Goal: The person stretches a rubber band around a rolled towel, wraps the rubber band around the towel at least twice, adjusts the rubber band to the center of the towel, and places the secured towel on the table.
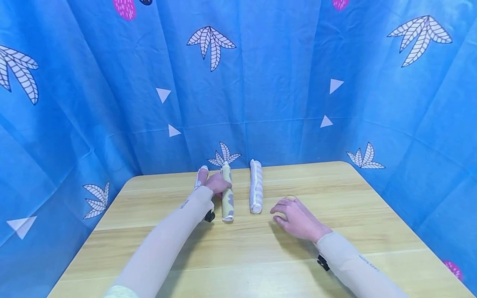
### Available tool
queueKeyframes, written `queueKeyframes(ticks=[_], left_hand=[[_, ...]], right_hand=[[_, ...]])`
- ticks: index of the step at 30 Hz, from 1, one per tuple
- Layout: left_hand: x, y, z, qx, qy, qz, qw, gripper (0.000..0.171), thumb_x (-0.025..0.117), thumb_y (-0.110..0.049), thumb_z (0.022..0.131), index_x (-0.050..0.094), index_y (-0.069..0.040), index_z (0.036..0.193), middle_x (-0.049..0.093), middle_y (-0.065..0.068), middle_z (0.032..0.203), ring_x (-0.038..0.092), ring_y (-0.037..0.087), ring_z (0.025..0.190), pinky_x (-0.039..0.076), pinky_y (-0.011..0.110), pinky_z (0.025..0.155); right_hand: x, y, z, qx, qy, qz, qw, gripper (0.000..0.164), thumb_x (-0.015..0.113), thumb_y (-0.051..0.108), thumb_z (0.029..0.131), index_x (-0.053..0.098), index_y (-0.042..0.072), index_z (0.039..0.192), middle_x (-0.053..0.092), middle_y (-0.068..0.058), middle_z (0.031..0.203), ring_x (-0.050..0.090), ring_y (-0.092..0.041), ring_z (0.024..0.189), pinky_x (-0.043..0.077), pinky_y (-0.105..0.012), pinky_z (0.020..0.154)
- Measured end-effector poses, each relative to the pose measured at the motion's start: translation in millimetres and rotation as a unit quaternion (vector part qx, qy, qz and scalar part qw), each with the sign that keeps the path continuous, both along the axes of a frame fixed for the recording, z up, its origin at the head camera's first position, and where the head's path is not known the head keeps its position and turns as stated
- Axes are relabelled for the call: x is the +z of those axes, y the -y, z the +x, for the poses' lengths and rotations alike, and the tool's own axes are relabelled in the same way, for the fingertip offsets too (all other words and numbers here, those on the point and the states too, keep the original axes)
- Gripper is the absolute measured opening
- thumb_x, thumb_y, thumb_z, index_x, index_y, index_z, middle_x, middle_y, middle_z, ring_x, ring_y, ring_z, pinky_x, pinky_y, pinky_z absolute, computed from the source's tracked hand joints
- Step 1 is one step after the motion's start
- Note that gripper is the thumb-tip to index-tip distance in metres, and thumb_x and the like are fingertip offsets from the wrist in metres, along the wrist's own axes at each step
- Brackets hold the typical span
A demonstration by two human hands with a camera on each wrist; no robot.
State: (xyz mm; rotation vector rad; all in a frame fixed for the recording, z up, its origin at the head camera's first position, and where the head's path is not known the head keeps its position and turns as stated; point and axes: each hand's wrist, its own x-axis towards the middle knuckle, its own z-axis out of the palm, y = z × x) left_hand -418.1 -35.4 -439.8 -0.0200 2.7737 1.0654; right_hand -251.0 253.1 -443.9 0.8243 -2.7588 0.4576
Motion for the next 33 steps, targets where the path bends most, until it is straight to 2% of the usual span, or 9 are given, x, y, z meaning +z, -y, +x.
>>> queueKeyframes(ticks=[3,9,16,22,29,33], left_hand=[[5.1,4,4.5,0.004,-0.001,0.034,0.9994,0.038,0.074,-0.019,0.081,0.061,-0.003,0.113,0.066,0.012,0.098,0.066,0.024,0.08,0.058,0.037,0.071],[13.6,4,9.5,0.021,0.011,0.102,0.9945,0.041,0.073,-0.019,0.084,0.057,-0.002,0.118,0.065,0.013,0.101,0.067,0.026,0.08,0.058,0.042,0.075],[26.4,6,18.4,-0.004,-0.01,0.134,0.991,0.05,0.072,-0.016,0.084,0.052,-0.006,0.13,0.063,0.012,0.112,0.067,0.026,0.089,0.059,0.041,0.078],[36.1,9,30.2,-0.034,-0.012,0.125,0.9915,0.058,0.071,-0.024,0.086,0.047,-0.011,0.138,0.061,0.01,0.122,0.064,0.026,0.098,0.057,0.039,0.079],[42.3,11,44.3,-0.038,-0.023,0.131,0.9905,0.049,0.065,-0.032,0.087,0.047,-0.018,0.13,0.06,0.007,0.12,0.062,0.026,0.101,0.054,0.043,0.084],[42.9,12,52.3,-0.048,-0.043,0.144,0.9875,0.041,0.062,-0.039,0.091,0.049,-0.02,0.125,0.062,0.005,0.114,0.063,0.023,0.098,0.055,0.04,0.081]], right_hand=[[0.6,-2,0.3,-0.002,-0.002,0.005,1.0,0.019,0.072,0.019,0.092,0.075,0.016,0.111,0.073,0.0,0.114,0.064,-0.027,0.116,0.046,-0.054,0.101],[0.1,-6,0.5,0.004,-0.006,0.005,1.0,0.019,0.073,0.016,0.091,0.076,0.014,0.11,0.073,-0.004,0.114,0.066,-0.031,0.114,0.048,-0.056,0.1],[0.2,-13,-1.9,0.007,-0.007,0.011,1.0,0.019,0.074,0.015,0.09,0.076,0.013,0.109,0.074,-0.006,0.115,0.066,-0.034,0.115,0.048,-0.056,0.101],[1.1,-19,-3.7,0.004,-0.005,0.014,1.0,0.019,0.074,0.014,0.09,0.076,0.013,0.109,0.074,-0.007,0.114,0.068,-0.033,0.112,0.05,-0.055,0.099],[-1.1,-27,-7.4,-0.008,-0.007,0.019,1.0,0.017,0.074,0.014,0.09,0.076,0.014,0.107,0.074,-0.004,0.113,0.069,-0.029,0.108,0.052,-0.052,0.097],[-3.2,-32,-9.8,-0.019,-0.002,0.022,1.0,0.018,0.074,0.013,0.089,0.076,0.013,0.108,0.074,-0.005,0.113,0.067,-0.034,0.113,0.049,-0.056,0.099]])
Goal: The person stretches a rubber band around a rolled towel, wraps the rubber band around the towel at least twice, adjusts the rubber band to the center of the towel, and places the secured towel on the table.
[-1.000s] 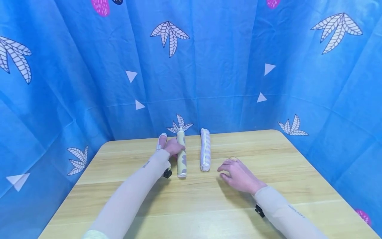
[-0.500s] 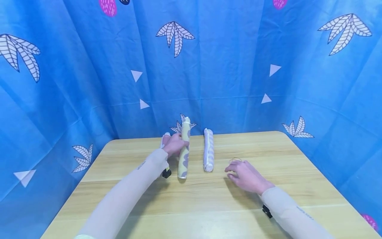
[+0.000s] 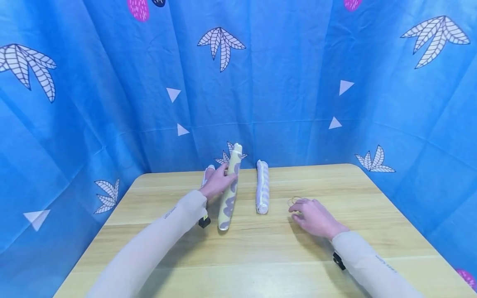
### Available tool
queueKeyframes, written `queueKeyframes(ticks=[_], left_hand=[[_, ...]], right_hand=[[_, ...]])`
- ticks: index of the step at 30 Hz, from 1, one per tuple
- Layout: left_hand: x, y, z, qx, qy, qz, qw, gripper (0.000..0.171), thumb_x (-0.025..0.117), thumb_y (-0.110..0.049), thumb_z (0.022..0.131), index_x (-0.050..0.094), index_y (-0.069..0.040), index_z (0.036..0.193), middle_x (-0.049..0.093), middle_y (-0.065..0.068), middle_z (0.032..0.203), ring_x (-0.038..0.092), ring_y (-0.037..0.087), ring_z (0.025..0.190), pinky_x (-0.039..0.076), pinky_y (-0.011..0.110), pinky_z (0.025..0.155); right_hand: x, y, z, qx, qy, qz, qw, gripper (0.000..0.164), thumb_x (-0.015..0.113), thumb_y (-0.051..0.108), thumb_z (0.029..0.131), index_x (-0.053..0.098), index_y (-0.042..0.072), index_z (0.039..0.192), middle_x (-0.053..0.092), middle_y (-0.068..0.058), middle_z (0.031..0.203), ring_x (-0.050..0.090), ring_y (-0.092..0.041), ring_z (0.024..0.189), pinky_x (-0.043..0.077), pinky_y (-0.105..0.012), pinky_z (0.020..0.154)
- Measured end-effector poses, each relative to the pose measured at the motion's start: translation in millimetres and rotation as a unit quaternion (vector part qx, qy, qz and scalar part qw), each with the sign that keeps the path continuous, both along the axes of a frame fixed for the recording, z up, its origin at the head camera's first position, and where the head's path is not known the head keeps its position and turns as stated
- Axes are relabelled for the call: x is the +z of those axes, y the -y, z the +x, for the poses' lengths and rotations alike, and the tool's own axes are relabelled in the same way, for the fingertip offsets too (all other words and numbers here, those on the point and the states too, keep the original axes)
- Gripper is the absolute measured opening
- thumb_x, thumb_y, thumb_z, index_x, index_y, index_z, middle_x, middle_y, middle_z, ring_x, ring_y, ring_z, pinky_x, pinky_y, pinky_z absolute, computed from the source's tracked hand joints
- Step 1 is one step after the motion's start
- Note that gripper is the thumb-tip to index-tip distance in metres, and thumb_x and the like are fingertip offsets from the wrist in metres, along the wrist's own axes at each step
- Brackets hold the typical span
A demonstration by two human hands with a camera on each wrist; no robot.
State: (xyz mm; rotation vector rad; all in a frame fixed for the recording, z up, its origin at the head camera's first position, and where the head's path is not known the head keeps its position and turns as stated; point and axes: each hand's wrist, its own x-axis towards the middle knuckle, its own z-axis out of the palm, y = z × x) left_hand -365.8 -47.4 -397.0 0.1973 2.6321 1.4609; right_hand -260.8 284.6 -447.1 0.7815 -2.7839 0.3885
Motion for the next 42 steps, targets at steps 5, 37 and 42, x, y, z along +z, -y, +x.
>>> queueKeyframes(ticks=[5,37,42], left_hand=[[0.7,4,12.1,-0.025,-0.03,0.003,0.9992,0.037,0.061,-0.046,0.096,0.051,-0.019,0.12,0.064,0.005,0.105,0.066,0.021,0.09,0.057,0.036,0.074],[24.6,12,80.0,-0.159,-0.194,-0.262,0.932,0.041,0.064,-0.047,0.093,0.055,-0.03,0.13,0.067,-0.012,0.091,0.06,0.007,0.076,0.046,0.032,0.072],[25.9,12,84.3,-0.163,-0.223,-0.318,0.9069,0.045,0.062,-0.048,0.094,0.054,-0.028,0.134,0.068,-0.011,0.095,0.06,0.007,0.078,0.045,0.038,0.08]], right_hand=[[-3.0,-3,-6.0,-0.003,-0.008,0.0,1.0,0.02,0.076,0.011,0.087,0.076,0.01,0.106,0.075,-0.008,0.111,0.067,-0.036,0.11,0.05,-0.056,0.097],[-6.0,0,-64.2,-0.101,0.046,0.045,0.993,0.007,0.072,0.014,0.088,0.079,0.014,0.085,0.076,-0.004,0.088,0.071,-0.029,0.084,0.056,-0.053,0.074],[-6.8,3,-65.2,-0.11,0.049,0.05,0.991,0.011,0.069,0.012,0.089,0.076,0.014,0.08,0.074,-0.004,0.085,0.068,-0.025,0.079,0.056,-0.051,0.069]])
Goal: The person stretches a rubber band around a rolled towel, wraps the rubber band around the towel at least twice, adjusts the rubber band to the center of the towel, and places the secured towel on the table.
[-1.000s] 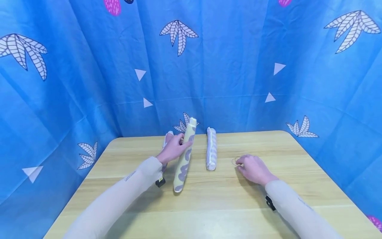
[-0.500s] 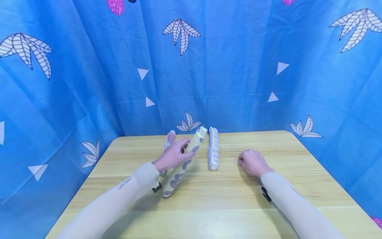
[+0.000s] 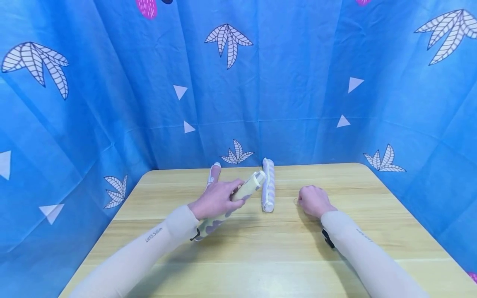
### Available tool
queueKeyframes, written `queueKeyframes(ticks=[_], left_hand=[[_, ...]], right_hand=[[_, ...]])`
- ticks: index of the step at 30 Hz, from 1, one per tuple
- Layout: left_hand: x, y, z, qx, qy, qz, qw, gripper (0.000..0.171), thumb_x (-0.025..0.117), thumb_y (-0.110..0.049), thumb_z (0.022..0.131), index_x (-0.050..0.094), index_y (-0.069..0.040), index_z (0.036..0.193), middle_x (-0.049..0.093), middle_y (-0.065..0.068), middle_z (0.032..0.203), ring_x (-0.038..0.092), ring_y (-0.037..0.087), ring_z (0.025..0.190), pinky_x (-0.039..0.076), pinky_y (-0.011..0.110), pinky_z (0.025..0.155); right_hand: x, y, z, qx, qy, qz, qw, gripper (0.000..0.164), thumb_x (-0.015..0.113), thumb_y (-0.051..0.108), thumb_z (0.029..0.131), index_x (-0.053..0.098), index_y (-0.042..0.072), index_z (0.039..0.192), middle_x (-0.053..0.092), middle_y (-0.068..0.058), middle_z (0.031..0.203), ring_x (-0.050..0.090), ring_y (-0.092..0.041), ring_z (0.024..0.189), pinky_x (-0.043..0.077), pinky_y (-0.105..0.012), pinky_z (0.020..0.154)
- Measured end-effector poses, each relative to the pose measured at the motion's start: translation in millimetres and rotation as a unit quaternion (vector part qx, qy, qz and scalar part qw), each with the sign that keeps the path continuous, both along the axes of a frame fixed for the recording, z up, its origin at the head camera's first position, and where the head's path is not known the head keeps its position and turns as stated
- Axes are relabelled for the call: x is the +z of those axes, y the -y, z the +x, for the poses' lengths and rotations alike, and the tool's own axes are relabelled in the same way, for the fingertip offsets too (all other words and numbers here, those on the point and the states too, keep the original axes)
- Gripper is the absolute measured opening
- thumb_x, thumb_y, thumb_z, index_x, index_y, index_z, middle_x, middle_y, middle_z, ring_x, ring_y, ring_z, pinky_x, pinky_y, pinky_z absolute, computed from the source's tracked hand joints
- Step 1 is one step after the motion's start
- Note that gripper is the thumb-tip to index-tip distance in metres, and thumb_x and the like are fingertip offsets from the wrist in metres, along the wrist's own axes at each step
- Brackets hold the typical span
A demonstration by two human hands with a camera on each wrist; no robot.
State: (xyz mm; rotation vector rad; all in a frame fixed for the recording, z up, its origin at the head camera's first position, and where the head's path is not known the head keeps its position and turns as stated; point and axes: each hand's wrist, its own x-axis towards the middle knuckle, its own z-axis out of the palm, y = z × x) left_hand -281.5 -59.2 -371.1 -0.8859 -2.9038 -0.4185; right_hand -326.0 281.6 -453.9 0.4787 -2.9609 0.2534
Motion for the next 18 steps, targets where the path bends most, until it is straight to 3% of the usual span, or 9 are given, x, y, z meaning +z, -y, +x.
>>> queueKeyframes(ticks=[4,7,12,18], left_hand=[[-0.4,-1,3.6,0.005,-0.021,-0.046,0.9987,0.05,0.061,-0.053,0.093,0.053,-0.03,0.137,0.071,-0.01,0.104,0.061,0.006,0.082,0.043,0.047,0.091],[-3.1,-2,5.1,0.001,-0.031,-0.059,0.9978,0.051,0.063,-0.053,0.092,0.053,-0.031,0.137,0.07,-0.012,0.102,0.06,0.005,0.08,0.041,0.049,0.092],[-8.5,-1,4.3,-0.014,-0.051,-0.055,0.9971,0.044,0.065,-0.049,0.092,0.055,-0.03,0.129,0.062,-0.016,0.084,0.056,0.004,0.069,0.041,0.042,0.081],[-12.6,2,4.1,-0.024,-0.041,-0.049,0.9977,0.042,0.066,-0.046,0.092,0.056,-0.026,0.128,0.059,-0.014,0.082,0.055,0.007,0.067,0.04,0.031,0.07]], right_hand=[[-1.6,1,0.5,-0.009,-0.002,-0.008,1.0,0.014,0.068,0.014,0.09,0.072,0.015,0.077,0.07,-0.002,0.082,0.063,-0.02,0.073,0.053,-0.045,0.063],[-2.5,-1,1.7,-0.012,0.007,-0.036,0.999,0.009,0.067,0.015,0.091,0.071,0.013,0.083,0.069,-0.002,0.082,0.061,-0.018,0.072,0.052,-0.044,0.064],[-0.6,-7,1.3,-0.016,0.038,-0.103,0.994,0.009,0.063,0.015,0.094,0.068,0.008,0.097,0.067,-0.004,0.084,0.06,-0.019,0.074,0.052,-0.042,0.07],[1.1,-13,-0.1,-0.009,0.09,-0.207,0.974,0.016,0.049,0.012,0.102,0.059,0.0,0.106,0.066,-0.008,0.078,0.053,-0.017,0.062,0.045,-0.031,0.058]])
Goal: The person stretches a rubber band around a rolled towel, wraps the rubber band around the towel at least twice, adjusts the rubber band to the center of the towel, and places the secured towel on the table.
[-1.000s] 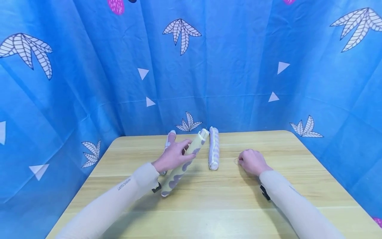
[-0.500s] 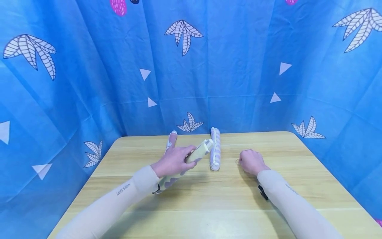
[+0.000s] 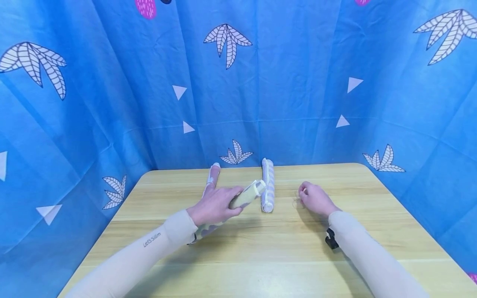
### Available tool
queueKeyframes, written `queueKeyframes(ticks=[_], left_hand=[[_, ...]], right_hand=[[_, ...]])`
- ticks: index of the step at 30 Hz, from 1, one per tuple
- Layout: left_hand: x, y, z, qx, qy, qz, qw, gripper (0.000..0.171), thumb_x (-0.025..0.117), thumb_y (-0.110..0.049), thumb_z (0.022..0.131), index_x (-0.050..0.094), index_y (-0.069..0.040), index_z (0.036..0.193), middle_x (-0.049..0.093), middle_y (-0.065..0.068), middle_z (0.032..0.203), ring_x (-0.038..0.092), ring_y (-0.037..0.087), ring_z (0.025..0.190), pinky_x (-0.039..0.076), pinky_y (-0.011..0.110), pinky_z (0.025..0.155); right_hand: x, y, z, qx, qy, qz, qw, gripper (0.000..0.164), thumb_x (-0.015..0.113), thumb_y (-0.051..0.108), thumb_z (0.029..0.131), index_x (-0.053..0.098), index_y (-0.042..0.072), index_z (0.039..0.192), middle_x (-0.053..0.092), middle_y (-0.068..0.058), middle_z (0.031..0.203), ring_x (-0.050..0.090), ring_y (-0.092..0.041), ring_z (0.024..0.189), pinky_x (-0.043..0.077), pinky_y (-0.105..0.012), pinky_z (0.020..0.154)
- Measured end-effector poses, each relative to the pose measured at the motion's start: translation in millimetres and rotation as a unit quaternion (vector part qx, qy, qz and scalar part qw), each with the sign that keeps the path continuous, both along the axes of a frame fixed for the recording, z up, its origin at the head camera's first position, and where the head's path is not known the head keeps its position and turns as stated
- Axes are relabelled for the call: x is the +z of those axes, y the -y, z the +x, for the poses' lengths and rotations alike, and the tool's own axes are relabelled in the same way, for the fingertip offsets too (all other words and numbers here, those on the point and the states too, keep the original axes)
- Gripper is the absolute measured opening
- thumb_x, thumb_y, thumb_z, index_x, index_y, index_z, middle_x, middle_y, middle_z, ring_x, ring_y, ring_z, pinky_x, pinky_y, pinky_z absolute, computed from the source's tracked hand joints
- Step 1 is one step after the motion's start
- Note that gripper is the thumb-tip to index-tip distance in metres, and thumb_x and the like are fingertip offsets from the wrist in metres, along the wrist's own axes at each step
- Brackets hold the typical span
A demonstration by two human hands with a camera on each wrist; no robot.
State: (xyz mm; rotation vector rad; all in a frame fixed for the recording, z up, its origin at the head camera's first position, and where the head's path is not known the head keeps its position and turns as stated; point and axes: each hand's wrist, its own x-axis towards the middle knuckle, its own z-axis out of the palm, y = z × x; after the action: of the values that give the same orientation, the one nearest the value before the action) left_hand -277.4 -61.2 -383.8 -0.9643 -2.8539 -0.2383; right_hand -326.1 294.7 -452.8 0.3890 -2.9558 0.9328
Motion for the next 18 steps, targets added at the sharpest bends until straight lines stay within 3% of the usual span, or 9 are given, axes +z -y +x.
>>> queueKeyframes(ticks=[4,7,11,13,15,18], left_hand=[[-3.5,0,0.8,-0.003,0.002,-0.004,1.0,0.044,0.067,-0.045,0.092,0.057,-0.026,0.13,0.064,-0.012,0.087,0.057,0.007,0.069,0.044,0.032,0.072],[-6.3,0,1.1,-0.004,-0.005,-0.016,0.9999,0.045,0.067,-0.046,0.091,0.058,-0.027,0.131,0.068,-0.013,0.092,0.058,0.004,0.071,0.045,0.037,0.081],[-8.5,-1,1.8,-0.01,-0.009,-0.02,0.9997,0.042,0.068,-0.046,0.091,0.058,-0.027,0.128,0.067,-0.013,0.091,0.058,0.004,0.069,0.045,0.037,0.081],[-9.4,-2,2.3,-0.014,-0.013,-0.021,0.9996,0.039,0.068,-0.046,0.091,0.058,-0.027,0.124,0.065,-0.013,0.087,0.057,0.004,0.067,0.046,0.034,0.077],[-10.0,-2,3.2,-0.012,-0.02,-0.028,0.9993,0.038,0.068,-0.047,0.09,0.058,-0.028,0.121,0.063,-0.015,0.083,0.056,0.003,0.065,0.044,0.039,0.09],[-11.7,-3,4.9,-0.016,-0.016,-0.028,0.9994,0.036,0.068,-0.047,0.091,0.058,-0.028,0.12,0.059,-0.016,0.078,0.055,0.004,0.063,0.045,0.038,0.086]], right_hand=[[2.5,0,1.3,0.003,0.014,-0.046,0.999,0.019,0.048,0.012,0.104,0.058,-0.004,0.109,0.066,-0.014,0.075,0.054,-0.018,0.057,0.044,-0.028,0.053],[4.0,0,3.3,0.001,0.036,-0.062,0.997,0.022,0.057,0.014,0.101,0.06,-0.005,0.11,0.067,-0.015,0.079,0.06,-0.021,0.06,0.047,-0.028,0.053],[2.7,1,4.9,-0.007,0.067,-0.06,0.996,0.024,0.066,0.014,0.095,0.063,-0.004,0.109,0.068,-0.012,0.085,0.064,-0.021,0.065,0.051,-0.027,0.054],[1.9,1,5.3,-0.003,0.059,-0.042,0.997,0.019,0.067,0.012,0.094,0.064,-0.004,0.104,0.068,-0.011,0.083,0.063,-0.019,0.064,0.051,-0.028,0.055],[1.0,0,5.5,-0.005,0.039,-0.021,0.999,0.011,0.067,0.012,0.093,0.067,0.001,0.094,0.066,-0.007,0.077,0.059,-0.017,0.063,0.049,-0.028,0.057],[0.0,-2,6.2,-0.007,0.008,0.01,1.0,0.018,0.065,0.017,0.094,0.067,0.007,0.079,0.06,-0.001,0.065,0.052,-0.014,0.059,0.042,-0.029,0.058]])
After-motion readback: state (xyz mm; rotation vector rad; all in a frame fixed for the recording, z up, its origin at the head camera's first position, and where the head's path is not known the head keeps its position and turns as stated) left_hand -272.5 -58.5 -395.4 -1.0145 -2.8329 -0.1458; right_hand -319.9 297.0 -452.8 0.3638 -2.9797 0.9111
